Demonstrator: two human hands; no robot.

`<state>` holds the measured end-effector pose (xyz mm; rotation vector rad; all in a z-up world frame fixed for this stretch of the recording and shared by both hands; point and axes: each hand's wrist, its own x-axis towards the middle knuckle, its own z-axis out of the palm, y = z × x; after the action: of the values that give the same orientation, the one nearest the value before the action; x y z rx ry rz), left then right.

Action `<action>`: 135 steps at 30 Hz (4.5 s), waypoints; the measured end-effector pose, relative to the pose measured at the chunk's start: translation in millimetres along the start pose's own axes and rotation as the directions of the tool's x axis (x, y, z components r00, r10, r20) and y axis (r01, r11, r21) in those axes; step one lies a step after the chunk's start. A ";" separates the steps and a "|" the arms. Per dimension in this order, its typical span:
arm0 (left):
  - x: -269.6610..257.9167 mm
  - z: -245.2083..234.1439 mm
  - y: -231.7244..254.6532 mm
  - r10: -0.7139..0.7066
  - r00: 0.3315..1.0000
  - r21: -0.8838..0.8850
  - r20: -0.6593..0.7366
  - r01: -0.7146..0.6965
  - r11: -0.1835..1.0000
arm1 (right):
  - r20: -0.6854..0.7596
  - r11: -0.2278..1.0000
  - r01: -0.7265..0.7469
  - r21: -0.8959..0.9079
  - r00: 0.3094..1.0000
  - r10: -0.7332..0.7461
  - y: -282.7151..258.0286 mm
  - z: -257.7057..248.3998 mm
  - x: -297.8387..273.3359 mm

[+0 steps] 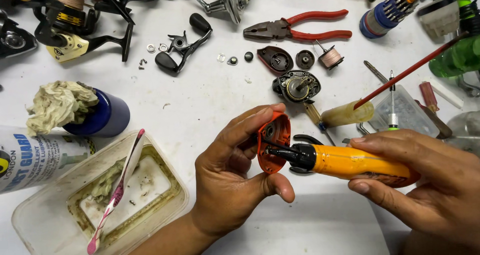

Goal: The person cleans the inside of a red fishing reel housing with a brush, then uses a screwdriver to tighten a screw. They then apply lubricant from a yellow bottle into the housing.

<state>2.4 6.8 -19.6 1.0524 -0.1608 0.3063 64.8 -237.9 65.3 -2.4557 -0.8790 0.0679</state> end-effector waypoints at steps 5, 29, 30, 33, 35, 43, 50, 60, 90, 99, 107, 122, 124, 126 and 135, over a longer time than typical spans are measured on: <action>0.6 0.8 0.9 0.012 1.000 0.052 0.005 -0.012 0.999 | 0.007 1.000 -0.001 -0.006 1.000 0.001 -3.5 -1.3 1.1; 1.6 1.1 -5.2 0.009 1.000 0.133 -0.012 -0.007 0.991 | -0.001 0.996 0.054 -0.073 0.999 -0.055 -3.6 -2.8 -4.0; 1.7 1.0 -5.6 0.012 1.000 0.140 -0.012 -0.010 0.990 | -0.001 0.995 0.067 -0.077 0.998 -0.068 -3.1 -2.9 -4.2; 1.3 0.8 -6.2 0.005 1.000 0.129 -0.009 -0.004 0.992 | 0.001 0.993 0.085 -0.082 0.996 -0.085 -1.7 -3.7 -4.9; 1.3 1.0 -6.4 -0.004 1.000 0.111 -0.004 0.004 0.994 | 0.000 0.992 0.090 -0.084 0.996 -0.090 -1.5 -3.9 -4.8; 0.2 0.6 -8.7 -0.005 1.000 0.108 -0.009 0.006 0.994 | -0.053 0.999 0.009 -0.050 0.999 -0.012 -5.7 -4.6 -5.2; 1.2 1.3 -7.2 -0.093 0.994 0.013 -0.050 0.094 0.995 | -0.110 0.993 -0.114 0.002 0.987 0.114 7.5 -5.2 -20.2; 3.1 3.8 -5.7 -0.192 0.981 -0.121 -0.032 0.187 0.975 | -0.166 0.992 -0.125 0.014 0.978 0.126 18.9 -2.8 -31.1; 0.6 4.3 -7.2 -0.096 0.995 0.084 -0.031 0.098 0.992 | -0.091 0.999 0.036 -0.038 0.995 -0.039 -5.5 -2.1 -8.9; 2.0 3.4 -5.8 -0.216 0.975 -0.077 -0.054 0.211 0.974 | -0.196 0.961 -0.247 0.127 0.943 0.268 16.5 0.9 -35.4; 0.3 2.2 -4.0 -0.267 0.964 -0.197 -0.001 0.262 0.945 | -0.330 0.955 -0.137 0.262 0.917 0.222 88.0 19.5 -67.3; 3.1 5.1 1.4 -0.360 0.918 -0.360 0.165 0.396 0.845 | -0.337 0.584 0.070 0.809 0.868 0.363 47.1 29.4 -34.9; 3.3 5.5 2.8 -0.373 0.909 -0.373 0.188 0.417 0.829 | -0.275 0.454 0.165 0.876 0.943 0.186 49.9 24.9 -30.6; 1.9 4.3 4.3 -0.368 0.912 -0.362 0.179 0.409 0.837 | -0.339 0.470 0.202 0.859 0.913 0.228 65.7 25.5 -43.1; 3.5 10.4 -0.2 -0.317 0.946 -0.263 0.072 0.324 0.909 | -0.766 0.958 0.100 0.270 0.625 0.151 77.3 -16.5 -8.1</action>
<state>5.9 -1.8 -13.8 0.7931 -0.0501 -0.0304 106.6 -300.7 40.3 -1.8939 -0.3826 -0.7714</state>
